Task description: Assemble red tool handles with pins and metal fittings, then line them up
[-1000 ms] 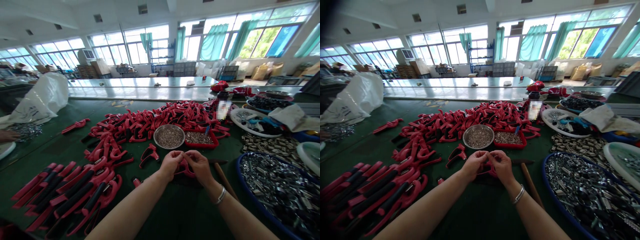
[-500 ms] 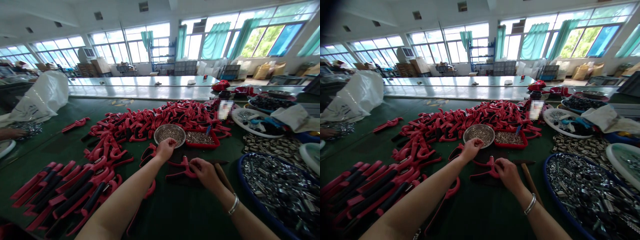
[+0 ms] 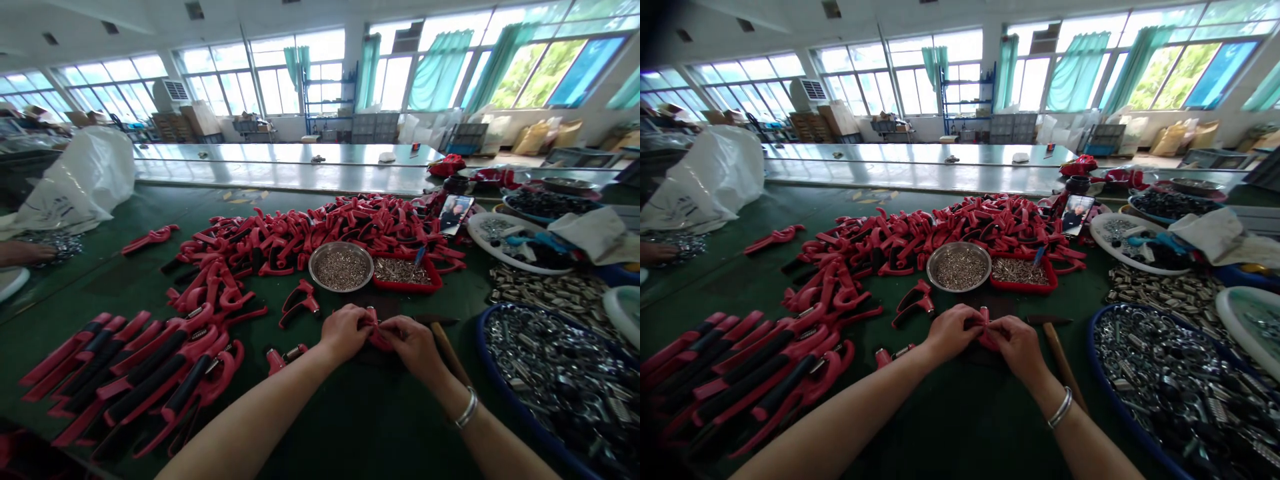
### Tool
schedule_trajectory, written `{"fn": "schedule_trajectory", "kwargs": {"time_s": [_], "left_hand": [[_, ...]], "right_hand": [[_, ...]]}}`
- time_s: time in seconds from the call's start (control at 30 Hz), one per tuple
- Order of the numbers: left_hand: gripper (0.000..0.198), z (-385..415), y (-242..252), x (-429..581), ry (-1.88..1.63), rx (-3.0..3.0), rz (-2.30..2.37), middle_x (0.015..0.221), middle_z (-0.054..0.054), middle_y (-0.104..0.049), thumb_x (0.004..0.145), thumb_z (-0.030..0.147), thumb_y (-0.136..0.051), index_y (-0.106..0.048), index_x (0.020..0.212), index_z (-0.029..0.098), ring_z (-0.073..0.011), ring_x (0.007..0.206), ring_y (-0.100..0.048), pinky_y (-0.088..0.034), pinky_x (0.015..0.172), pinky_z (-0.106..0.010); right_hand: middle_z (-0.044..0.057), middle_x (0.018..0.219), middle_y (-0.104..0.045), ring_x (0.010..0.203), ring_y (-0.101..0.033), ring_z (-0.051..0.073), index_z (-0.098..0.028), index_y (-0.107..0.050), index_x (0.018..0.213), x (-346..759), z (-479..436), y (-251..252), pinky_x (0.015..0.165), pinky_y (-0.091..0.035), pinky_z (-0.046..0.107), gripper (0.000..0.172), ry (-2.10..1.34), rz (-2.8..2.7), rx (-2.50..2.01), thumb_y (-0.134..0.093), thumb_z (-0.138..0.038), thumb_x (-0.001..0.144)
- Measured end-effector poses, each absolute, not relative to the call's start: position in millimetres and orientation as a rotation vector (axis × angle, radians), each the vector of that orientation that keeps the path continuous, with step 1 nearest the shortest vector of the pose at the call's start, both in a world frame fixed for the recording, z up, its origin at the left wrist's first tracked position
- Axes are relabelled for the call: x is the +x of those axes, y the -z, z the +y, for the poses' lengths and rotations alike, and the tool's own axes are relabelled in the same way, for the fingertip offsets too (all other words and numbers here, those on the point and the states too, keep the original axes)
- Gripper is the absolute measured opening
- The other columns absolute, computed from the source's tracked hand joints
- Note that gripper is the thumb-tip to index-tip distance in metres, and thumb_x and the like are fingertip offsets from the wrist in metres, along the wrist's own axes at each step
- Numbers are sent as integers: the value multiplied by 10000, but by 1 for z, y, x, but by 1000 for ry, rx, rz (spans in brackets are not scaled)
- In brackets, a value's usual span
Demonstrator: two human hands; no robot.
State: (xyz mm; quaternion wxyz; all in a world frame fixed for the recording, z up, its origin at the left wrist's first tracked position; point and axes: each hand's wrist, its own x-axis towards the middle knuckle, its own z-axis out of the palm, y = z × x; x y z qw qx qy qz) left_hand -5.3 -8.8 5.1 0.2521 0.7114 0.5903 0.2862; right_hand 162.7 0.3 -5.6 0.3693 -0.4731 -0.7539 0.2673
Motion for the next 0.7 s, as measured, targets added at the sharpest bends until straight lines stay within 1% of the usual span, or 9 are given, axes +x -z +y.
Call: {"fn": "schedule_trajectory", "kwargs": {"time_s": [0.13, 0.23, 0.33, 0.47, 0.63, 0.7], "left_hand": [[168, -13, -3, -6, -807, 1944, 1598, 915, -10, -629, 714, 245, -597, -673, 863, 268, -174, 835, -573, -420, 729, -255], [172, -16, -1, -5, -849, 1882, 1586, 883, -13, -634, 721, 232, -580, -672, 864, 261, -170, 802, -574, -423, 723, -258], [168, -19, 0, -3, -855, 1839, 1602, 878, -13, -636, 718, 235, -575, -673, 853, 255, -170, 790, -574, -420, 708, -259], [180, -22, 1, -2, -852, 1850, 1642, 898, -7, -636, 730, 223, -555, -669, 863, 265, -170, 797, -577, -418, 702, -256], [211, -21, 3, -1, -848, 1849, 1652, 897, 2, -631, 756, 179, -500, -659, 856, 273, -162, 794, -582, -415, 689, -248], [209, -21, 4, -1, -840, 1849, 1660, 898, 3, -629, 755, 180, -499, -656, 856, 273, -163, 791, -584, -413, 684, -249]], "right_hand": [[43, 740, -669, 680, -597, 179, -181, -668, 783, 163, 1, 7, 630, -480, 307, 203, -906, -1723, -1291, -604, -366, 729], [46, 726, -672, 654, -594, 176, -171, -671, 797, 162, 1, 7, 607, -485, 303, 241, -1024, -1640, -1280, -633, -386, 696], [46, 707, -668, 649, -593, 182, -172, -679, 774, 162, 0, 7, 616, -486, 315, 235, -984, -1669, -1297, -658, -379, 664], [41, 720, -664, 693, -598, 194, -189, -685, 742, 160, 0, 8, 666, -480, 331, 182, -875, -1744, -1293, -645, -354, 674], [38, 700, -664, 652, -592, 181, -175, -673, 783, 160, 4, 10, 607, -471, 299, 208, -970, -1722, -1295, -624, -359, 700], [36, 721, -664, 652, -587, 179, -186, -672, 796, 161, 4, 11, 606, -463, 299, 197, -858, -1778, -1331, -607, -356, 721]]}}
